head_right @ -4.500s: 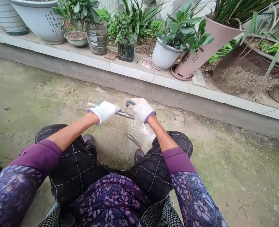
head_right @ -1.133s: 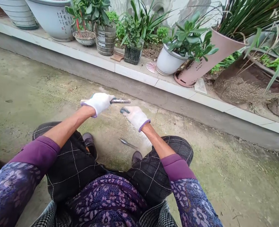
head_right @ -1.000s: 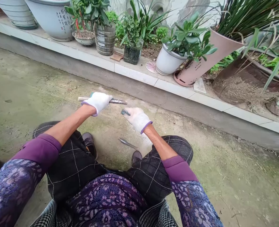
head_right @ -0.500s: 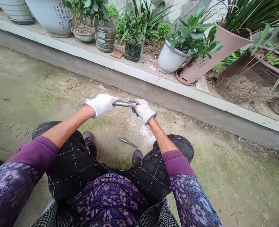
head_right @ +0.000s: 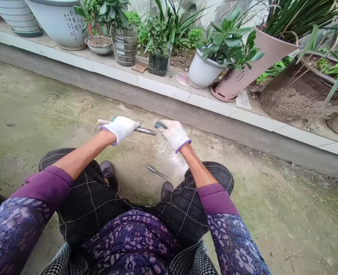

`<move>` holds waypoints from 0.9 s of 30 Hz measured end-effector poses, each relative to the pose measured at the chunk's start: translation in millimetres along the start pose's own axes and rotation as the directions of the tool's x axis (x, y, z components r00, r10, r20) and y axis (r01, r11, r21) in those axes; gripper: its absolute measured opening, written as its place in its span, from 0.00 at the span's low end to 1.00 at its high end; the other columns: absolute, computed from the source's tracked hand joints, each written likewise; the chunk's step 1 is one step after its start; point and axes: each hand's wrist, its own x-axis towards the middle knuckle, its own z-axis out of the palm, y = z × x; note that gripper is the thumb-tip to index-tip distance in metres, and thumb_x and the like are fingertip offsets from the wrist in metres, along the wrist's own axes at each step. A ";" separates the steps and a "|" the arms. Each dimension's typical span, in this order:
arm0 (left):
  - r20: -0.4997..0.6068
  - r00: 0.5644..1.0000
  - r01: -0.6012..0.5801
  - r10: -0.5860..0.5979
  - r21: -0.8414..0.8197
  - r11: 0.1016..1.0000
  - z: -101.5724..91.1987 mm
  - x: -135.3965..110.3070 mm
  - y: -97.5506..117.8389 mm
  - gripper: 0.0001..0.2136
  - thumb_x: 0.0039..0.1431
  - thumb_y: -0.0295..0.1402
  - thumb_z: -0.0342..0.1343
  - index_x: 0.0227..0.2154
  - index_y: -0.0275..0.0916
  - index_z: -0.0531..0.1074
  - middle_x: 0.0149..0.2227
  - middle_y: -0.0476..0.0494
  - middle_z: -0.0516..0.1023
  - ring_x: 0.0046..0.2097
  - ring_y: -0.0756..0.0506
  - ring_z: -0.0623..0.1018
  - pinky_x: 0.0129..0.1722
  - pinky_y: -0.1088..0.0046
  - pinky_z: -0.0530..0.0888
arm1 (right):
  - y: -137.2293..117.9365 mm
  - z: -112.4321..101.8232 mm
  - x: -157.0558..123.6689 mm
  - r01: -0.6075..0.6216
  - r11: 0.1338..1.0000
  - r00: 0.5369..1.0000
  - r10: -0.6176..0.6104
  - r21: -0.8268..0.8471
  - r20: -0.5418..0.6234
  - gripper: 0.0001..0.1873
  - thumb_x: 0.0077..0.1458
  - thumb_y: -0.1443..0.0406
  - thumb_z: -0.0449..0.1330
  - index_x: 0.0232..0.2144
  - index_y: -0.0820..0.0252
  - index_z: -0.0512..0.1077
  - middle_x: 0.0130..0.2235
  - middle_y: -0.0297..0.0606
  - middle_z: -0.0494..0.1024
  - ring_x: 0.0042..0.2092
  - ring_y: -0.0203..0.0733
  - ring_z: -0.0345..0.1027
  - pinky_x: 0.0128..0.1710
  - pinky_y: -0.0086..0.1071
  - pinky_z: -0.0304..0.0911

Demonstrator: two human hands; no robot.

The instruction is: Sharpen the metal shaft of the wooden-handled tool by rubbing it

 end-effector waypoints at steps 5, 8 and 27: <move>-0.057 0.998 -0.014 0.009 -0.093 0.996 -10.1 -1.7 6.6 0.17 0.64 0.32 0.46 0.49 0.42 0.75 0.34 0.38 0.81 0.40 0.39 0.81 0.38 0.68 0.71 | 10.9 2.4 13.3 -0.122 0.967 0.992 0.129 0.222 -0.014 0.17 0.51 0.63 0.53 0.35 0.63 0.79 0.24 0.33 0.72 0.23 0.34 0.60 0.24 0.27 0.56; -0.085 0.996 0.018 -0.034 -0.186 0.982 -14.7 -3.6 4.1 0.17 0.63 0.34 0.46 0.49 0.43 0.75 0.35 0.41 0.81 0.39 0.41 0.81 0.36 0.70 0.70 | 7.8 13.4 10.3 -0.187 0.939 0.981 0.193 0.288 0.007 0.15 0.51 0.60 0.53 0.31 0.63 0.78 0.19 0.30 0.66 0.20 0.33 0.57 0.21 0.27 0.53; -0.065 0.997 0.039 -0.040 -0.019 0.999 -3.4 2.7 4.1 0.16 0.63 0.25 0.45 0.47 0.36 0.76 0.36 0.30 0.81 0.44 0.33 0.81 0.40 0.60 0.72 | -31.5 -0.9 -10.1 0.089 0.840 0.978 0.027 -0.535 0.205 0.14 0.61 0.62 0.54 0.43 0.55 0.78 0.40 0.43 0.82 0.40 0.48 0.74 0.34 0.34 0.58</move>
